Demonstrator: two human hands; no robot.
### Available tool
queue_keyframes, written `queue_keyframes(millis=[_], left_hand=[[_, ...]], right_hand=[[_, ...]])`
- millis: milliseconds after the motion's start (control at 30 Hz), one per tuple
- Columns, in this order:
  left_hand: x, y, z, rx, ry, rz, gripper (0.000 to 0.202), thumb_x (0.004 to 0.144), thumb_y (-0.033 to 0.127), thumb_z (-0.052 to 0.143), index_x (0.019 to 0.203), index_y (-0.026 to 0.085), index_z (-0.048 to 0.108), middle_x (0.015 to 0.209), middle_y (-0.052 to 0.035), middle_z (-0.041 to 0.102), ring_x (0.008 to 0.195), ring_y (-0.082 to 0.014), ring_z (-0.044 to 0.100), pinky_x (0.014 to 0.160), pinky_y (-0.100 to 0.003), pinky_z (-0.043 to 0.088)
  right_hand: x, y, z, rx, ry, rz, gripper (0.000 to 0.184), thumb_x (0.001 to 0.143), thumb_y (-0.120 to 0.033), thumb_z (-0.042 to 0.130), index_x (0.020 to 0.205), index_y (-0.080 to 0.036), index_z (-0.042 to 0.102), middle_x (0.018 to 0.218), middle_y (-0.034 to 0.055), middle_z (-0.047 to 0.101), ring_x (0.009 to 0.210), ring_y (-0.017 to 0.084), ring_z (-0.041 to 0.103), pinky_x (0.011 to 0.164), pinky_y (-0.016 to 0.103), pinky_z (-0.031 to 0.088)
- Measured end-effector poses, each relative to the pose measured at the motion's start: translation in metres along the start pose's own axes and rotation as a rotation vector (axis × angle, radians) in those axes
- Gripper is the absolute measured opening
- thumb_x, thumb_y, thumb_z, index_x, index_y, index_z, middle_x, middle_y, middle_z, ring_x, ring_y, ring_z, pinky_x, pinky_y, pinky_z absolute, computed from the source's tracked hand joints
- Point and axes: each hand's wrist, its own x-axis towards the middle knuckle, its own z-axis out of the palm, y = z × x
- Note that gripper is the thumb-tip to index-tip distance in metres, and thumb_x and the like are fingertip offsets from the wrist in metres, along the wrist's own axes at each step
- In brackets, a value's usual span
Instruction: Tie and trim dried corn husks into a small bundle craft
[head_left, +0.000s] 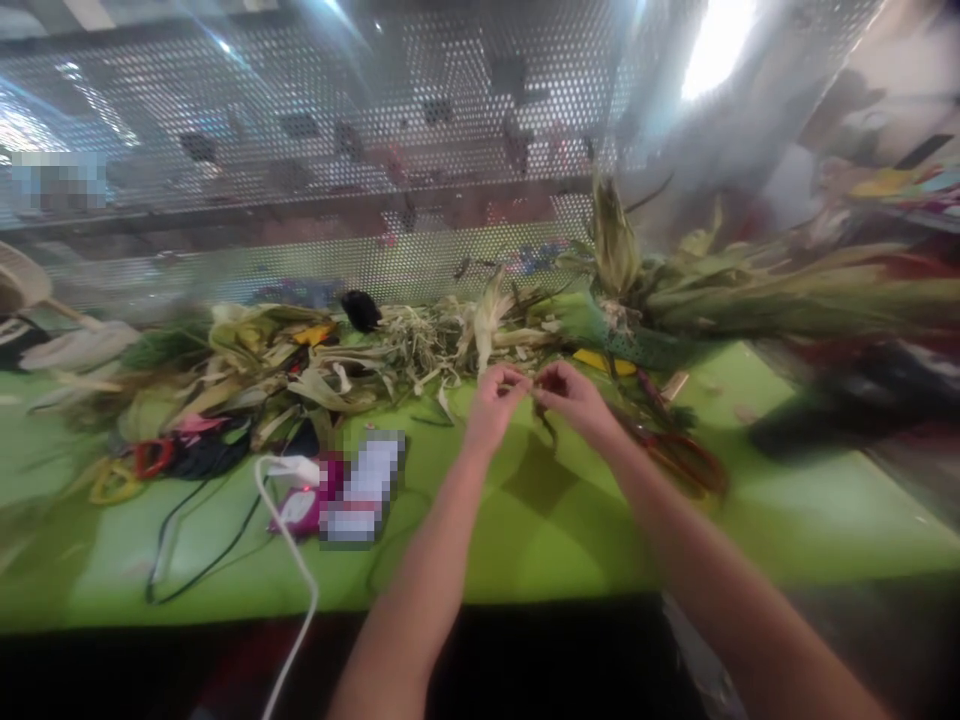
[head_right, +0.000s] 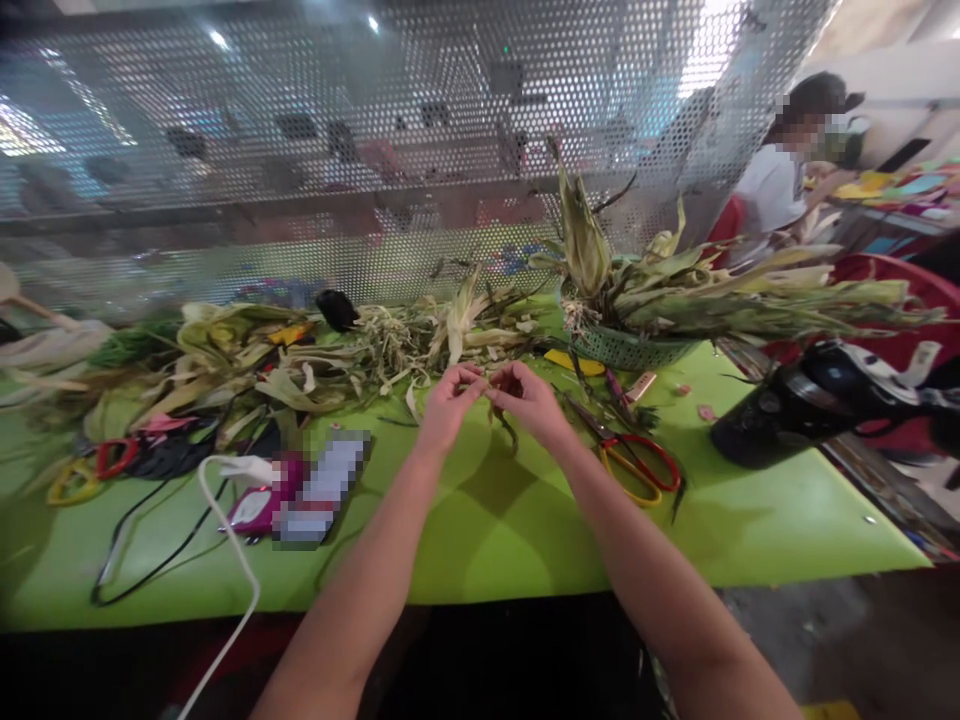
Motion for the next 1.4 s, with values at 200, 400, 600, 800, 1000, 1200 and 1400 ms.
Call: queue_keyframes(millis=[200,400,600,800,1000,1200,1400], left_hand=[[-0.003,0.003,0.004,-0.049,-0.084,0.013,0.021,0.081,0.037,0.068,0.083,0.017,0.062,0.106,-0.0057,0.063,0.099,-0.0150,0.059,0.083,-0.025,0.048],[-0.003,-0.002,0.005,-0.209,-0.144,-0.201,0.027,0.084,0.041,0.065,0.101,0.020,0.060,0.098,-0.0042,0.067,0.090,-0.0130,0.062,0.083,-0.028,0.049],[-0.005,0.004,0.004,-0.295,-0.268,-0.287,0.027,0.074,0.037,0.074,0.088,0.016,0.065,0.081,-0.0014,0.064,0.072,-0.0104,0.057,0.069,-0.025,0.046],[-0.005,0.004,0.006,-0.377,-0.198,-0.360,0.032,0.063,0.034,0.080,0.080,0.014,0.062,0.073,0.0009,0.061,0.069,-0.0103,0.056,0.072,-0.028,0.047],[-0.004,0.000,0.009,-0.298,-0.101,-0.309,0.018,0.068,0.027,0.073,0.078,0.015,0.064,0.068,0.0018,0.061,0.064,-0.0092,0.052,0.065,-0.024,0.042],[-0.007,0.001,0.012,-0.147,-0.056,-0.224,0.007,0.071,0.021,0.067,0.075,0.016,0.063,0.066,0.0022,0.060,0.062,-0.0097,0.050,0.062,-0.023,0.038],[-0.007,-0.002,0.014,-0.136,-0.108,-0.212,0.016,0.076,0.029,0.069,0.084,0.016,0.065,0.075,-0.0016,0.065,0.071,-0.0128,0.057,0.071,-0.026,0.044]], right_hand=[[-0.003,-0.004,-0.003,-0.185,0.052,-0.046,0.018,0.070,-0.033,0.072,0.075,-0.021,0.061,0.070,-0.0008,0.057,0.064,0.014,0.053,0.060,0.027,0.045],[-0.004,-0.010,-0.008,0.151,0.076,0.017,0.022,0.071,-0.034,0.074,0.080,-0.022,0.058,0.075,-0.0019,0.058,0.067,0.013,0.056,0.067,0.028,0.049],[-0.001,-0.008,-0.010,0.098,0.077,-0.026,0.026,0.067,-0.034,0.079,0.078,-0.021,0.059,0.075,-0.0014,0.059,0.069,0.013,0.055,0.069,0.027,0.048],[0.002,-0.003,-0.012,0.123,0.097,-0.059,0.027,0.066,-0.035,0.081,0.078,-0.020,0.061,0.072,-0.0021,0.059,0.065,0.012,0.055,0.065,0.027,0.048],[0.002,-0.003,-0.012,0.126,0.094,-0.019,0.030,0.065,-0.038,0.081,0.077,-0.020,0.060,0.071,-0.0021,0.059,0.063,0.012,0.057,0.065,0.028,0.049],[0.002,0.005,-0.009,-0.049,0.116,0.001,0.034,0.067,-0.043,0.079,0.080,-0.019,0.058,0.073,-0.0015,0.059,0.064,0.013,0.055,0.060,0.027,0.046],[0.000,-0.001,-0.008,-0.173,0.159,0.000,0.023,0.071,-0.039,0.073,0.072,-0.019,0.060,0.063,-0.0023,0.058,0.061,0.013,0.052,0.058,0.026,0.042]])
